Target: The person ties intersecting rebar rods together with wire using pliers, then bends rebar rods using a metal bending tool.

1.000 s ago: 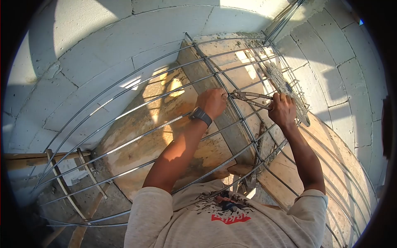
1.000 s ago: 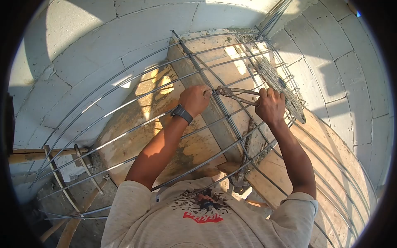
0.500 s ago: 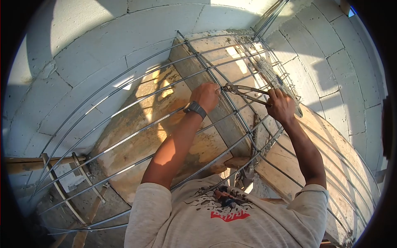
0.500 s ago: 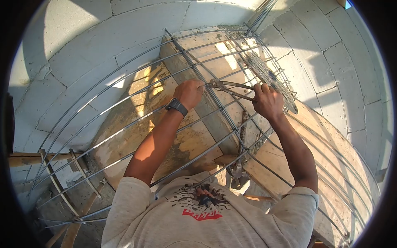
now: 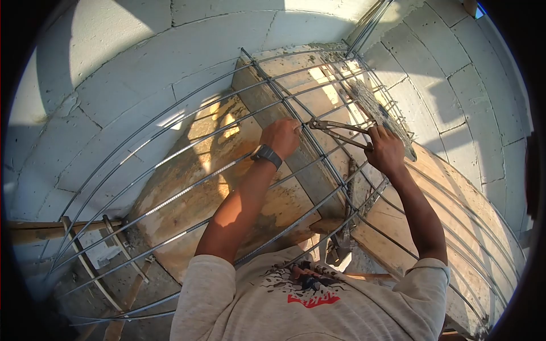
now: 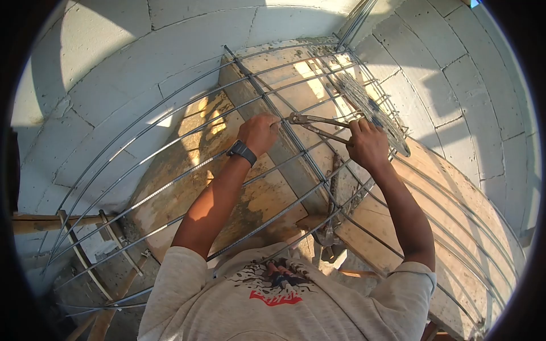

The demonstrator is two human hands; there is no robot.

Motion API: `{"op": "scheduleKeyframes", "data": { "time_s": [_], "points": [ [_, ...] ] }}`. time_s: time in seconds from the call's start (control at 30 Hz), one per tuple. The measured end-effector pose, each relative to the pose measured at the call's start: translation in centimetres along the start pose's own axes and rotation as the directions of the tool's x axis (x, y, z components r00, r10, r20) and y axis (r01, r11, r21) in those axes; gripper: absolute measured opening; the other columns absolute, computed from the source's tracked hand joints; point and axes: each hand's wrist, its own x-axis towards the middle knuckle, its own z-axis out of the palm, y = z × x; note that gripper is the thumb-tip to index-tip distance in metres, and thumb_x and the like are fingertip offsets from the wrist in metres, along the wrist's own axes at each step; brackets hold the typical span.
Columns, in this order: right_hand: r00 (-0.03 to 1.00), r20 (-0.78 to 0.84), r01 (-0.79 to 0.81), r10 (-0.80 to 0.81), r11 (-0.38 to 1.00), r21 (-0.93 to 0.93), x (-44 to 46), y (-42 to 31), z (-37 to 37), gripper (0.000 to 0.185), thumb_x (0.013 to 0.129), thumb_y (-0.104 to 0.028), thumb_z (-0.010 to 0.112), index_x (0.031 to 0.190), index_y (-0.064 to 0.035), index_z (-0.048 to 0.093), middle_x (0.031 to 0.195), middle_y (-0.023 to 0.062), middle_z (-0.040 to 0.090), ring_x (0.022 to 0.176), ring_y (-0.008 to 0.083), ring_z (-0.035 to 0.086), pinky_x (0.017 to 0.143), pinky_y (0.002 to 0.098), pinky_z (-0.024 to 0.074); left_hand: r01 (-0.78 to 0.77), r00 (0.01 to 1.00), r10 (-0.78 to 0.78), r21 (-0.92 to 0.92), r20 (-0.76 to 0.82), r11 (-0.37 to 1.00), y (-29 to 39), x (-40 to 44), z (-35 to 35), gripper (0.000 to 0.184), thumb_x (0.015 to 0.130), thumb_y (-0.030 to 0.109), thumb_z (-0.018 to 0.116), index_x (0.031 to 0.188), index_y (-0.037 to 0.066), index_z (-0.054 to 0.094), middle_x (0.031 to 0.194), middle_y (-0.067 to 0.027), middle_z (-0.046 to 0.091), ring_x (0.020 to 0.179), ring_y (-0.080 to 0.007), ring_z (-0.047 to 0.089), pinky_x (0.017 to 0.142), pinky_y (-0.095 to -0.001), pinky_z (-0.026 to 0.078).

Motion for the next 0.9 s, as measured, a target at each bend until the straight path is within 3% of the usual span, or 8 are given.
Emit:
{"op": "scheduleKeyframes", "data": {
  "time_s": [0.13, 0.23, 0.27, 0.37, 0.47, 0.57, 0.7, 0.9],
  "points": [
    [0.985, -0.074, 0.135, -0.153, 0.968, -0.210, 2.2, -0.1, 0.0, 0.027, 0.081, -0.022, 0.076, 0.100, -0.0100, 0.061, 0.092, 0.0055, 0.062, 0.092, 0.0232, 0.061, 0.083, 0.0382, 0.0435, 0.009, 1.000, -0.010, 0.025, 0.019, 1.000, -0.3, -0.1, 0.2, 0.016, 0.095, 0.018, 0.068, 0.105, 0.010, 0.079, 0.107, -0.0133, 0.074, 0.100, -0.0365, 0.071, 0.086, -0.0480, 0.058],
    [0.982, -0.122, 0.119, -0.145, 0.973, -0.197, 2.5, -0.5, 1.1, 0.025, 0.087, -0.028, 0.075, 0.100, -0.0103, 0.062, 0.090, 0.0048, 0.061, 0.091, 0.0220, 0.058, 0.081, 0.0376, 0.0413, 0.054, 0.998, -0.056, 0.039, 0.036, 0.998, -0.6, 0.5, 0.2, 0.018, 0.095, 0.021, 0.070, 0.107, 0.012, 0.079, 0.109, -0.0104, 0.076, 0.102, -0.0340, 0.071, 0.086, -0.0472, 0.058],
    [0.987, -0.095, 0.107, -0.128, 0.974, -0.199, 2.6, -0.2, 1.6, 0.024, 0.096, -0.032, 0.068, 0.105, -0.0108, 0.062, 0.090, 0.0043, 0.061, 0.090, 0.0227, 0.058, 0.078, 0.0384, 0.0407, 0.050, 0.998, -0.051, 0.032, 0.034, 0.998, -0.7, 0.5, 0.3, 0.018, 0.095, 0.022, 0.070, 0.107, 0.012, 0.079, 0.109, -0.0105, 0.076, 0.101, -0.0342, 0.072, 0.086, -0.0474, 0.058],
    [0.997, 0.004, 0.078, -0.078, 0.987, -0.139, 2.8, 0.2, 2.3, 0.028, 0.101, -0.033, 0.062, 0.117, -0.0101, 0.062, 0.096, 0.0063, 0.062, 0.098, 0.0253, 0.060, 0.083, 0.0410, 0.0437, 0.045, 0.998, -0.046, 0.021, 0.034, 0.999, -0.6, 0.2, 0.3, 0.018, 0.095, 0.022, 0.070, 0.106, 0.011, 0.080, 0.108, -0.0109, 0.076, 0.099, -0.0346, 0.072, 0.086, -0.0476, 0.058],
    [0.998, -0.021, 0.050, -0.052, 0.995, -0.090, 2.5, 0.5, 3.6, 0.036, 0.104, -0.035, 0.057, 0.130, -0.0102, 0.059, 0.109, 0.0101, 0.063, 0.108, 0.0287, 0.060, 0.091, 0.0450, 0.0466, 0.034, 0.999, -0.034, 0.014, 0.014, 0.999, -0.8, 0.4, 0.7, 0.018, 0.095, 0.021, 0.069, 0.106, 0.011, 0.080, 0.107, -0.0110, 0.076, 0.098, -0.0348, 0.072, 0.086, -0.0473, 0.058],
    [1.000, -0.001, 0.018, -0.018, 0.999, -0.051, 3.0, 0.9, 4.5, 0.040, 0.104, -0.035, 0.057, 0.135, -0.0100, 0.057, 0.120, 0.0133, 0.061, 0.114, 0.0314, 0.059, 0.098, 0.0475, 0.0474, 0.037, 0.999, -0.037, 0.009, 0.010, 0.999, -0.9, 0.2, 0.6, 0.018, 0.096, 0.021, 0.069, 0.106, 0.011, 0.080, 0.107, -0.0109, 0.076, 0.099, -0.0348, 0.072, 0.086, -0.0467, 0.058],
    [0.991, -0.073, 0.113, -0.113, 0.994, -0.006, 4.7, 1.8, 3.9, 0.044, 0.101, -0.028, 0.062, 0.141, -0.0119, 0.052, 0.125, 0.0145, 0.061, 0.115, 0.0334, 0.058, 0.098, 0.0500, 0.0477, 0.028, 1.000, -0.028, 0.010, 0.000, 1.000, -0.7, 0.2, 0.6, 0.018, 0.096, 0.021, 0.068, 0.105, 0.011, 0.080, 0.107, -0.0108, 0.076, 0.101, -0.0345, 0.071, 0.087, -0.0459, 0.058],
    [0.985, 0.003, 0.172, -0.172, 0.985, -0.008, 7.7, 2.8, 2.4, 0.050, 0.098, -0.024, 0.066, 0.145, -0.0169, 0.051, 0.131, 0.0146, 0.059, 0.125, 0.0349, 0.056, 0.101, 0.0446, 0.0497, 0.040, 0.999, -0.040, -0.017, 0.005, 0.999, -0.7, 0.2, 0.6, 0.017, 0.095, 0.020, 0.070, 0.105, 0.011, 0.080, 0.109, -0.0101, 0.076, 0.101, -0.0340, 0.072, 0.087, -0.0454, 0.058]
  ]
}}
